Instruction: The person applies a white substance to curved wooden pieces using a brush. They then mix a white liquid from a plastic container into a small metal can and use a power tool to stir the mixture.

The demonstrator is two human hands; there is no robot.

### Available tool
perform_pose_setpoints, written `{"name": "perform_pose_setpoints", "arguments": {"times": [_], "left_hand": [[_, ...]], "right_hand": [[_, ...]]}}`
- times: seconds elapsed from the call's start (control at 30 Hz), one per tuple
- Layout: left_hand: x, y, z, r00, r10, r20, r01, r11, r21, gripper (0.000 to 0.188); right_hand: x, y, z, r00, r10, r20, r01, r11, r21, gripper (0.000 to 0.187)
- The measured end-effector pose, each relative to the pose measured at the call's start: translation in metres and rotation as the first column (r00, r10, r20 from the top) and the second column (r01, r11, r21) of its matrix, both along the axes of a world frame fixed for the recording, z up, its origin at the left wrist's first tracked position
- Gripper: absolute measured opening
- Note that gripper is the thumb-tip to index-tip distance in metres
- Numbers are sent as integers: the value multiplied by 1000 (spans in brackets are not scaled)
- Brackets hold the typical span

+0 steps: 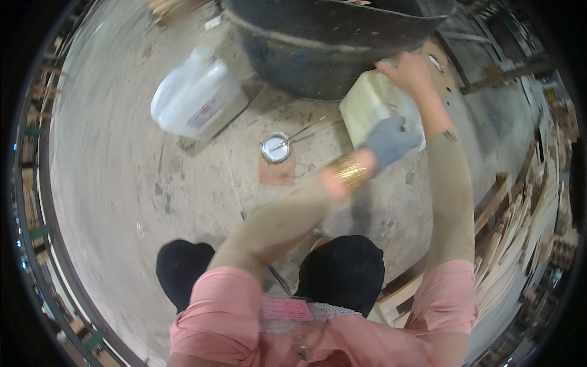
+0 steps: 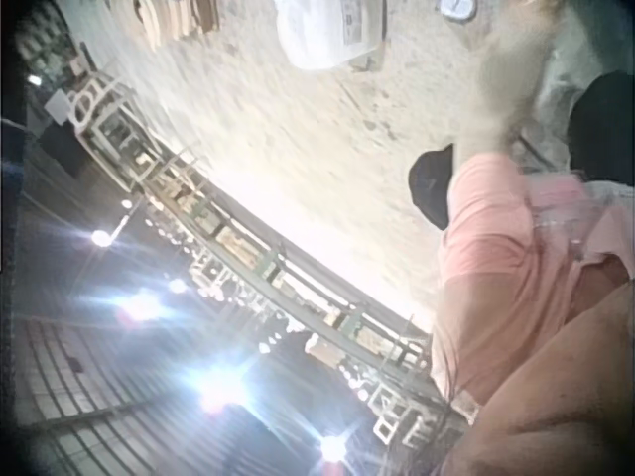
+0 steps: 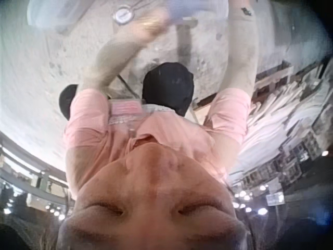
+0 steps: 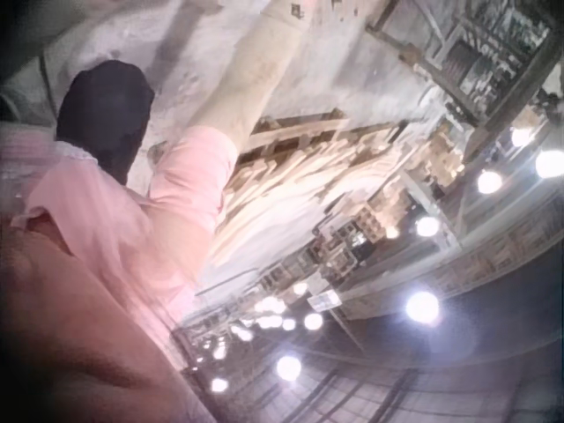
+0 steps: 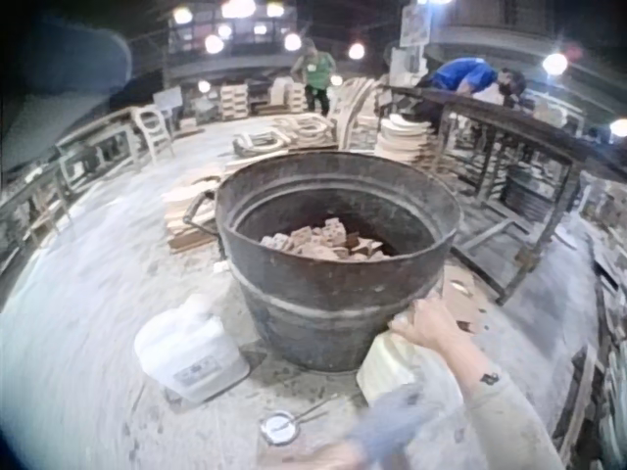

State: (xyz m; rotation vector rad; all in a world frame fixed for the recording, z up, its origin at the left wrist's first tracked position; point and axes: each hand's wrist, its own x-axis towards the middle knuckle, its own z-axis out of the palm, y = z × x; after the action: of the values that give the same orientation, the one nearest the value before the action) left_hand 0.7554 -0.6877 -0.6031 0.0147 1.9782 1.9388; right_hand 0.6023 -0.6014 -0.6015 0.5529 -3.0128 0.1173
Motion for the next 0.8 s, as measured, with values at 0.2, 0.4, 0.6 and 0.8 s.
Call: {"name": "perform_pose_setpoints", "arguments": {"times": [0.2, 0.4, 0.6, 0.8], "left_hand": [[-22, 51, -30, 898, 438, 35, -436, 899, -46, 30], [28, -12, -38, 857, 472, 207, -508, 841, 186, 36], [77, -26, -18, 970, 143, -196, -205, 914, -350, 36], [158, -138, 23, 984, -177, 2, 158, 872, -463, 38]], "right_hand": [[8, 23, 23, 952, -210, 221, 251, 951, -179, 67], [67, 94, 17, 898, -204, 390, 413, 694, -590, 46], [173, 176, -136, 751, -395, 529, 630, 667, -397, 50], [227, 112, -202, 891, -193, 411, 312, 918, -246, 59]]}}
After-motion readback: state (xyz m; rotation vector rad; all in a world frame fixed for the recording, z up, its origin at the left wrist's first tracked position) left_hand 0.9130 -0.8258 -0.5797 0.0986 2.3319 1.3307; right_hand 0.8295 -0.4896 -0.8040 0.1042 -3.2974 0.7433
